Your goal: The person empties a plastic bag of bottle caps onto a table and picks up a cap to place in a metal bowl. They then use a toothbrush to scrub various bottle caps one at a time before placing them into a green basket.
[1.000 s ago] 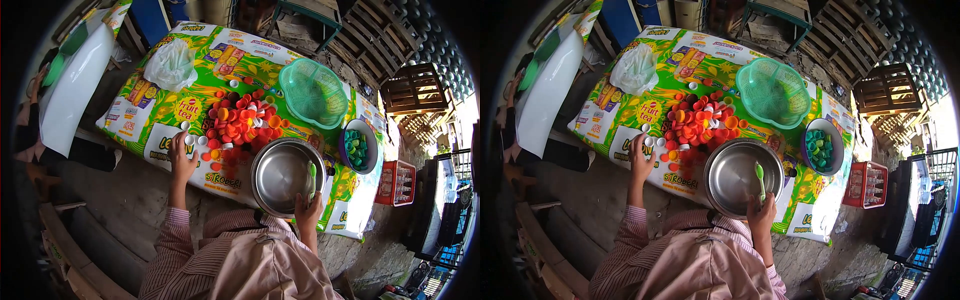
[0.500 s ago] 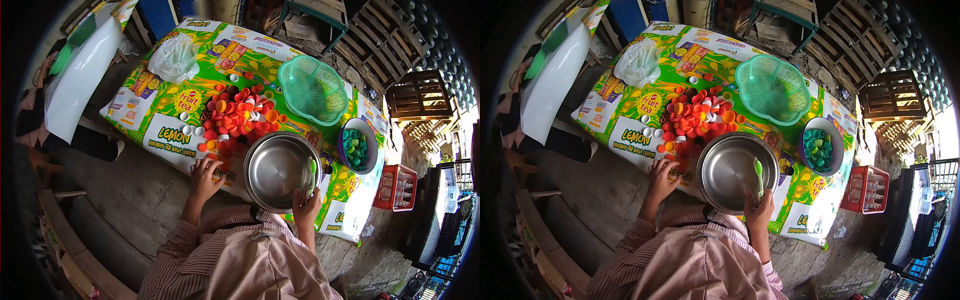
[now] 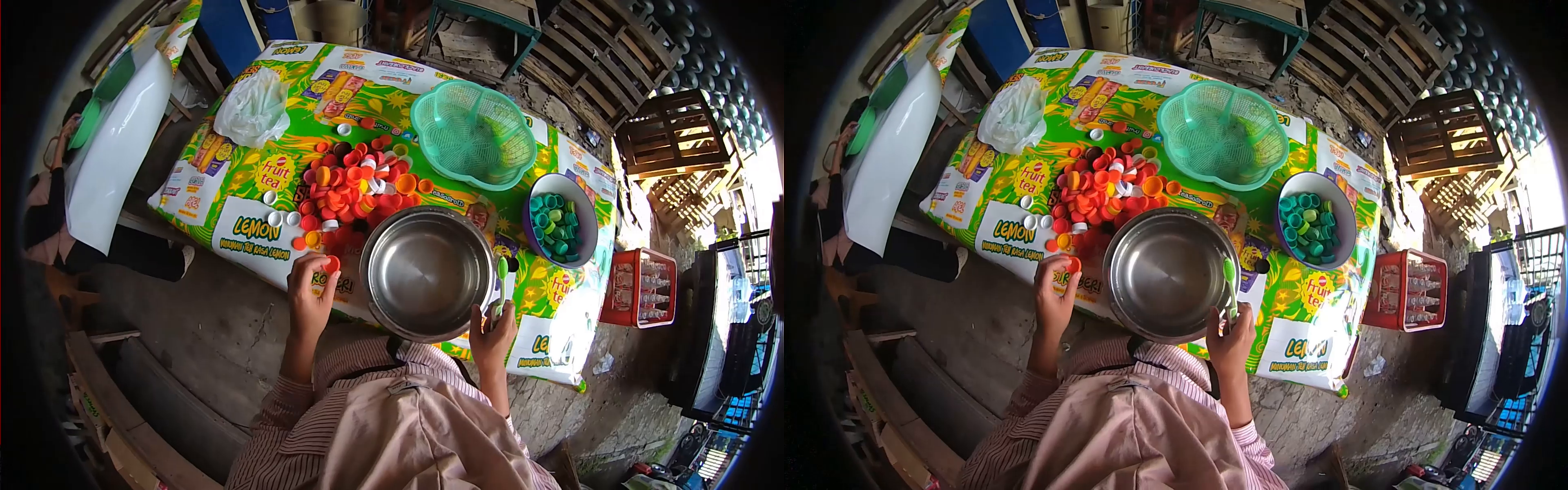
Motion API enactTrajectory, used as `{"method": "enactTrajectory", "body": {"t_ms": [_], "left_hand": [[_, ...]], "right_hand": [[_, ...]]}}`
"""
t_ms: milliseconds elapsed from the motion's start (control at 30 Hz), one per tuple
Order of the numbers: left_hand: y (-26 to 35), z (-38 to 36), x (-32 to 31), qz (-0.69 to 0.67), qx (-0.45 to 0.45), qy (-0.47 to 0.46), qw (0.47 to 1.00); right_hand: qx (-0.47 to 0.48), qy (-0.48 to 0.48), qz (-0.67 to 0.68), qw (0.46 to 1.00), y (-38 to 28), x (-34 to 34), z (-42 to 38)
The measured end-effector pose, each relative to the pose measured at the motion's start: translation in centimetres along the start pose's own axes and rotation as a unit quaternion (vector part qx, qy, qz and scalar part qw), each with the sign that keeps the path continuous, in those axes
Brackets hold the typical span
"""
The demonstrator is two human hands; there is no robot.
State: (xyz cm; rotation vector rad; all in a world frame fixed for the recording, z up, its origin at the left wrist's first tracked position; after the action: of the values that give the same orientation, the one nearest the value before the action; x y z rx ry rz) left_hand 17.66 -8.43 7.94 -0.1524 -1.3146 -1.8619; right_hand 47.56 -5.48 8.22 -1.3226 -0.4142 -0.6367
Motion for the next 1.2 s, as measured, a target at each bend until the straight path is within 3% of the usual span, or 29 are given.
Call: {"method": "enactTrajectory", "body": {"t_ms": [100,200,300,400,733,967,1033,1067,1133,1200], "left_hand": [[3.7,2.1,-2.4,-0.02,-0.053,-0.09,0.994],[4.0,1.9,-7.7,-0.089,-0.032,-0.255,0.962],[3.9,0.7,-11.7,-0.075,-0.103,-0.343,0.931],[3.6,-0.2,-13.7,-0.05,-0.074,-0.403,0.911],[3.4,-1.5,-15.8,-0.015,-0.127,-0.442,0.888],[3.8,-1.8,-15.5,-0.022,-0.14,-0.408,0.902],[3.4,-2.0,-15.6,-0.08,-0.044,-0.418,0.904],[3.6,-2.1,-15.5,-0.08,-0.047,-0.417,0.904],[2.7,-2.5,-15.5,-0.24,0.159,-0.407,0.867],[2.7,-2.4,-15.4,-0.277,0.181,-0.419,0.846]], "right_hand": [[0.014,0.029,-0.004,0.999,1.0,0.8,0.1],[0.002,0.051,0.0,0.999,1.6,1.9,-0.2],[-0.026,0.067,0.002,0.997,2.0,3.3,-0.8],[-0.056,0.076,0.011,0.995,3.2,4.0,-1.6],[-0.054,0.107,0.001,0.993,3.6,4.8,-3.0],[-0.06,0.106,0.002,0.993,3.2,4.7,-3.0],[-0.064,0.109,0.013,0.992,3.2,4.8,-3.0],[-0.056,0.085,0.004,0.995,3.1,4.6,-2.9],[-0.046,0.063,-0.005,0.997,2.9,4.5,-2.9],[-0.065,-0.005,0.014,0.998,2.8,3.6,-2.6]]}}
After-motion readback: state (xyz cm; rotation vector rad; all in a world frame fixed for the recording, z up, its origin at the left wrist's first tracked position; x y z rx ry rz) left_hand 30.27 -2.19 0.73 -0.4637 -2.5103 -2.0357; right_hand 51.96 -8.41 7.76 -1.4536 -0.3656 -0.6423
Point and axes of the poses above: each hand's wrist, its own z-axis towards the middle knuckle, its own x-axis out of the back of the hand, y = z × x, the point moved 5 cm from there along z, towards the middle knuckle, and after that the axes turned 2 degrees about -x, right-handed, at the moved point
